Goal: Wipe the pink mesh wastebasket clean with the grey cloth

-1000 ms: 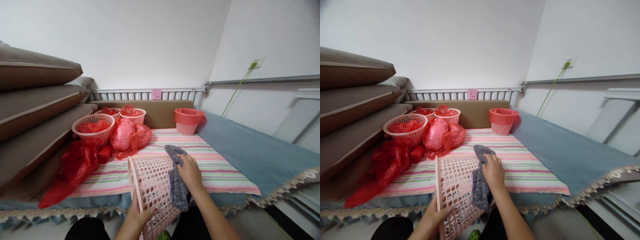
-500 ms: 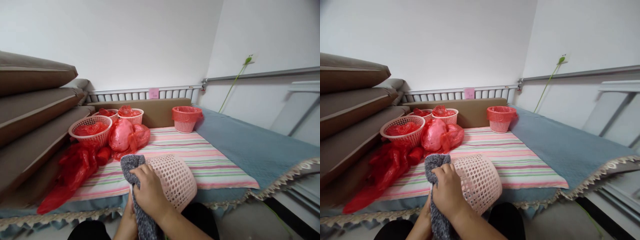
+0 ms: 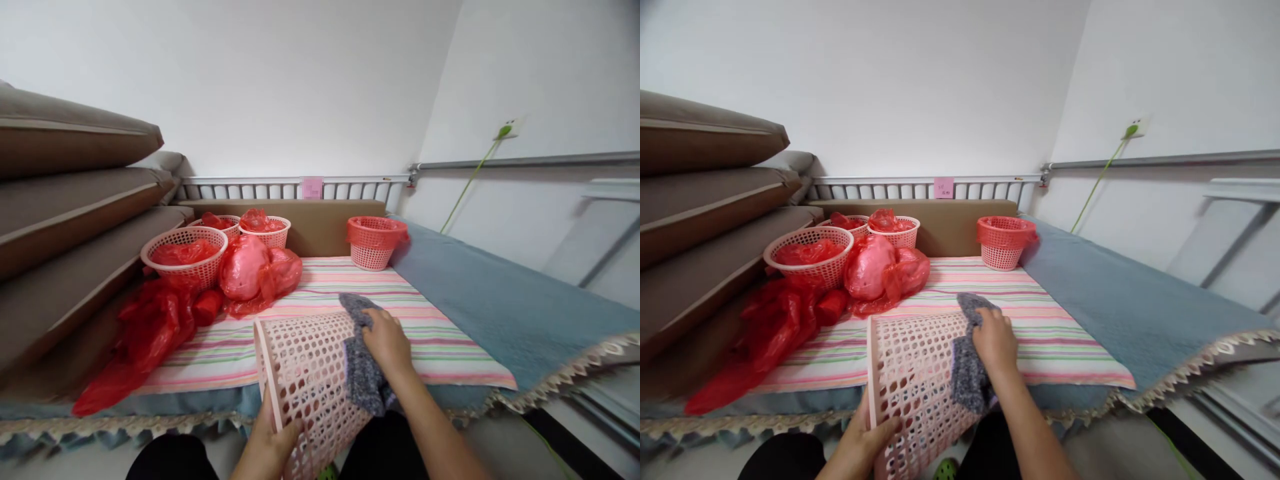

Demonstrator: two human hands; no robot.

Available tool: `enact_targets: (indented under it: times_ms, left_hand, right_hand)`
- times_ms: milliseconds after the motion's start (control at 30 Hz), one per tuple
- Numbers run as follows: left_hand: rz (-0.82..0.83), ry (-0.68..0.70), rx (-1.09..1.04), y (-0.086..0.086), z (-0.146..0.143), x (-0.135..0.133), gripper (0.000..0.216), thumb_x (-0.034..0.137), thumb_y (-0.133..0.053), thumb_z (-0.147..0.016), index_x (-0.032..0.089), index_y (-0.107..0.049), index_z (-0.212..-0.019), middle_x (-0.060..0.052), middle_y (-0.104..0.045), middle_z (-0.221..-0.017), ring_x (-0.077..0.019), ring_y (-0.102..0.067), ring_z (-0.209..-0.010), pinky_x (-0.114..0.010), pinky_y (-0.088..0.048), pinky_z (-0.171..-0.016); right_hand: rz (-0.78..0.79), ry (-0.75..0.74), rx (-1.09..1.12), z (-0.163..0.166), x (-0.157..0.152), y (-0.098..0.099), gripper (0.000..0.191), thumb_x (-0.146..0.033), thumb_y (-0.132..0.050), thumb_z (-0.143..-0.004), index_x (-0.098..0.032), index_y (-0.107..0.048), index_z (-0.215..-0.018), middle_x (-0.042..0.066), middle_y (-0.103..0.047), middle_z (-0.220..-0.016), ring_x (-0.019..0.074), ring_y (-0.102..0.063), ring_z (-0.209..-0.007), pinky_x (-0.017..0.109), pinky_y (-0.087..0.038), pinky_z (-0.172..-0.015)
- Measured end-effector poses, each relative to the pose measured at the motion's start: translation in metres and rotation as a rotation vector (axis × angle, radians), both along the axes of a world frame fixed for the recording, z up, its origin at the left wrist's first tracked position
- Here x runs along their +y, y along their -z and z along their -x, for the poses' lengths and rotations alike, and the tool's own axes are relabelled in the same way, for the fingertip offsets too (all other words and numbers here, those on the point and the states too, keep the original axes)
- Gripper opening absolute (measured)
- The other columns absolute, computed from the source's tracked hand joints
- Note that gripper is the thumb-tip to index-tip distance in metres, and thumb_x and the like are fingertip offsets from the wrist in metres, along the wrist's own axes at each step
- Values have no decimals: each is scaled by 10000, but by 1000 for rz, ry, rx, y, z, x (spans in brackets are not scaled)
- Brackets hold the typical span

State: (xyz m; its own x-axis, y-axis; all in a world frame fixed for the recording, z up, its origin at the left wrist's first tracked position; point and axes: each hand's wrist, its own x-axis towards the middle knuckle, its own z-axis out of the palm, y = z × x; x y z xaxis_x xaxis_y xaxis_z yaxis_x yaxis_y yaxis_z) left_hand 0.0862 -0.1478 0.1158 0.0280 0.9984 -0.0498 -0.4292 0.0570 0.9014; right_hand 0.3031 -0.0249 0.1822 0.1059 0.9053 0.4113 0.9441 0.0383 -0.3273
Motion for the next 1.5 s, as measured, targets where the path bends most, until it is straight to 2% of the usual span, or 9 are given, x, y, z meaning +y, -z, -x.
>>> enact_targets:
  times_ms: [133,267,433,567,700,867,1067,1167,1500]
  left_hand:
    - [-9,7,-25,2,-4,0,885,195,-677,-677,244,-211,-1428,-126,-531,-1349,-319,-530,-1188,-470,-359,-1042]
    - [-22,-23,15,6,-3,1,886,219,-679,-674,231,-216,-1428,-133,-550,-1326,-326,-531,-1184,-470,-362,-1039]
    - [-28,-53,14,4,-3,-1,917,212,-688,-660,206,-191,-1431,-133,-609,-1250,-312,-557,-1152,-450,-362,-1040]
    - [-35,-131,29,-4,-5,-4,818,189,-695,-608,227,-369,-1357,-81,-676,-1150,-323,-562,-1131,-432,-427,-982]
    - [-34,-180,119,-4,-5,-5,720,87,-640,-567,205,-497,-1263,-66,-690,-1115,-301,-545,-1148,-401,-376,-1031]
    - [-48,-109,120,5,-7,-5,790,174,-634,-657,194,-320,-1382,-107,-628,-1222,-303,-559,-1141,-450,-283,-1090]
    - [-104,45,153,14,-3,-6,853,329,-666,-715,201,-222,-1432,-129,-559,-1313,-320,-431,-1274,-470,-232,-1114]
    - [-136,99,151,14,-2,-7,890,374,-666,-727,199,-173,-1446,-136,-507,-1364,-320,-340,-1333,-477,-202,-1125]
    - [-45,55,-43,-46,-4,2,951,234,-691,-684,211,-125,-1448,-149,-552,-1319,-325,-517,-1193,-453,-353,-1031]
  right_hand:
    - [12,80,-40,-17,3,4,362,-108,-482,-758,-205,-593,-1089,98,-595,-1037,252,-508,-965,316,-388,-712]
    - [4,45,-58,3,-4,0,375,-98,-489,-744,-200,-606,-1085,106,-592,-1012,265,-496,-959,329,-389,-728]
    - [-70,-246,44,63,-26,-13,404,-44,-481,-704,-199,-620,-1050,82,-591,-984,236,-486,-998,332,-380,-870]
    - [-103,-534,166,118,-53,-24,424,-48,-503,-677,-247,-609,-1037,43,-573,-986,212,-476,-1012,308,-389,-886]
    - [-87,-626,205,137,-64,-26,413,-66,-513,-683,-259,-600,-1037,31,-564,-969,201,-479,-999,295,-398,-878]
    - [-96,-516,104,97,-39,-19,419,-60,-500,-700,-243,-600,-1064,39,-583,-1015,204,-470,-1041,299,-367,-919]
    - [67,8,-8,7,8,-4,386,-125,-482,-756,-192,-585,-1122,85,-593,-1064,242,-497,-1006,315,-390,-814]
    - [87,98,-15,-14,12,3,378,-153,-469,-777,-206,-567,-1139,79,-588,-1078,249,-501,-1008,310,-388,-760]
    - [57,90,-21,-11,4,7,374,-142,-464,-782,-204,-567,-1137,77,-588,-1073,246,-499,-1005,306,-386,-760]
